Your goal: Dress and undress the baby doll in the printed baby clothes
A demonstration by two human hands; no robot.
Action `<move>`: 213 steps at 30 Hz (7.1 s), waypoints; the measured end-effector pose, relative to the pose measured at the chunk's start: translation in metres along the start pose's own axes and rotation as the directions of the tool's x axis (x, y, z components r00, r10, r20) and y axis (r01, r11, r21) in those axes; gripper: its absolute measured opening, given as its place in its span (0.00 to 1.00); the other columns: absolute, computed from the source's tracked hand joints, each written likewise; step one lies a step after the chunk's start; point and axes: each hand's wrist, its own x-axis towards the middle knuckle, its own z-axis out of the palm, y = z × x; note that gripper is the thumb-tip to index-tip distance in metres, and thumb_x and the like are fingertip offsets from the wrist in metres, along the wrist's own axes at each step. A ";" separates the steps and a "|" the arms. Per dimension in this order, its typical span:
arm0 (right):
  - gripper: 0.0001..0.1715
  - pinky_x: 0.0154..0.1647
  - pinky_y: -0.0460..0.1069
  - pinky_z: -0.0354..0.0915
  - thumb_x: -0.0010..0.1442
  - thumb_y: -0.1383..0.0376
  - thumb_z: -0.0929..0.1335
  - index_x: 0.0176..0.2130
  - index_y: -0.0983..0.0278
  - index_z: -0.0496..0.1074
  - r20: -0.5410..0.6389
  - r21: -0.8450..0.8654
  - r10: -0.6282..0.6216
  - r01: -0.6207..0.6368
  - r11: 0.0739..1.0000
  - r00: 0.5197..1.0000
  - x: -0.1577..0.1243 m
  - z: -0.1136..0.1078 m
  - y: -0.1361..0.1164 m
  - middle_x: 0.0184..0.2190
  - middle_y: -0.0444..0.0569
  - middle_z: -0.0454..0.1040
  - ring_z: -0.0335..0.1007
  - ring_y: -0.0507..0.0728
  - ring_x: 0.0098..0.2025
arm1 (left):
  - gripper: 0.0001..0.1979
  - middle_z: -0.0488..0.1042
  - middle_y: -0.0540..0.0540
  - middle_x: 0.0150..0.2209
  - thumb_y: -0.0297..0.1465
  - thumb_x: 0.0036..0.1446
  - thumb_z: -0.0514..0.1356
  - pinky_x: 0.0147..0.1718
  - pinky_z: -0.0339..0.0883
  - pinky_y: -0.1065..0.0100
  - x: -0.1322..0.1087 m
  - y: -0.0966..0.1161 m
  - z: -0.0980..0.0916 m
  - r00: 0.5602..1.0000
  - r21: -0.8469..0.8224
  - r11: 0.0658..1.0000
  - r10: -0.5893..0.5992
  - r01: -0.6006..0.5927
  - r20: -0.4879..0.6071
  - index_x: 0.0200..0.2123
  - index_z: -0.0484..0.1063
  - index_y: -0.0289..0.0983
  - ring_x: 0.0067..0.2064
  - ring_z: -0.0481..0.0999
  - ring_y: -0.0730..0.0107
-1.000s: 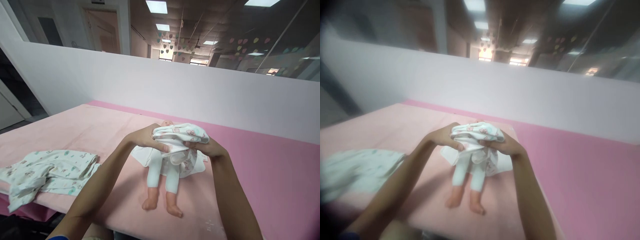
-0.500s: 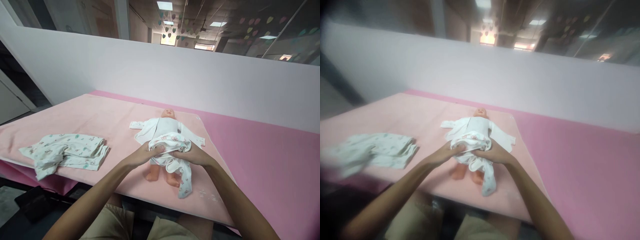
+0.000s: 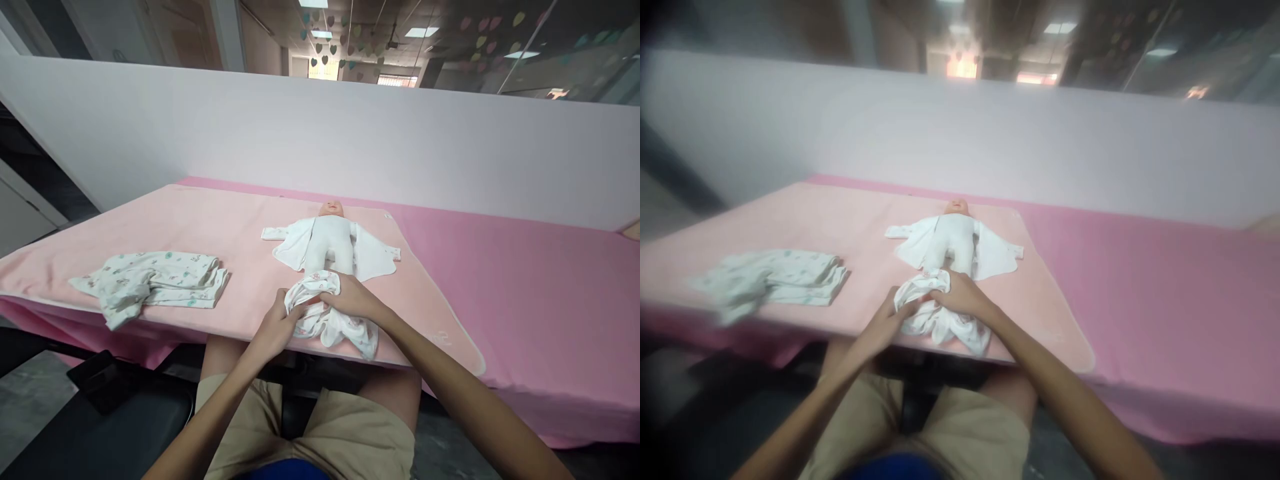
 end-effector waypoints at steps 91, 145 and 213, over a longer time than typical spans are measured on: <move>0.24 0.50 0.52 0.66 0.67 0.47 0.73 0.48 0.64 0.78 0.358 0.603 -0.269 -0.001 0.798 0.894 0.011 -0.041 0.083 0.43 0.49 0.77 0.72 0.60 0.48 | 0.17 0.67 0.51 0.31 0.46 0.60 0.68 0.28 0.62 0.69 0.187 0.029 0.008 0.597 -0.111 0.987 0.161 -0.119 0.786 0.37 0.72 0.38 0.31 0.67 0.70; 0.30 0.48 0.52 0.72 0.63 0.53 0.77 0.60 0.63 0.76 0.401 0.579 0.003 -0.256 0.774 0.916 0.024 -0.045 0.080 0.46 0.51 0.82 0.79 0.59 0.47 | 0.23 0.78 0.42 0.49 0.37 0.54 0.73 0.49 0.73 0.63 0.196 0.016 0.012 0.579 -0.415 0.909 0.327 0.023 0.747 0.51 0.77 0.37 0.50 0.79 0.58; 0.19 0.40 0.52 0.71 0.59 0.51 0.79 0.42 0.62 0.82 0.445 0.403 -0.083 -0.117 0.908 0.892 0.013 -0.053 0.082 0.33 0.46 0.80 0.77 0.60 0.39 | 0.25 0.82 0.44 0.51 0.43 0.51 0.76 0.57 0.72 0.58 0.174 0.033 0.016 0.507 -0.248 0.942 0.331 -0.226 0.796 0.49 0.80 0.39 0.58 0.79 0.53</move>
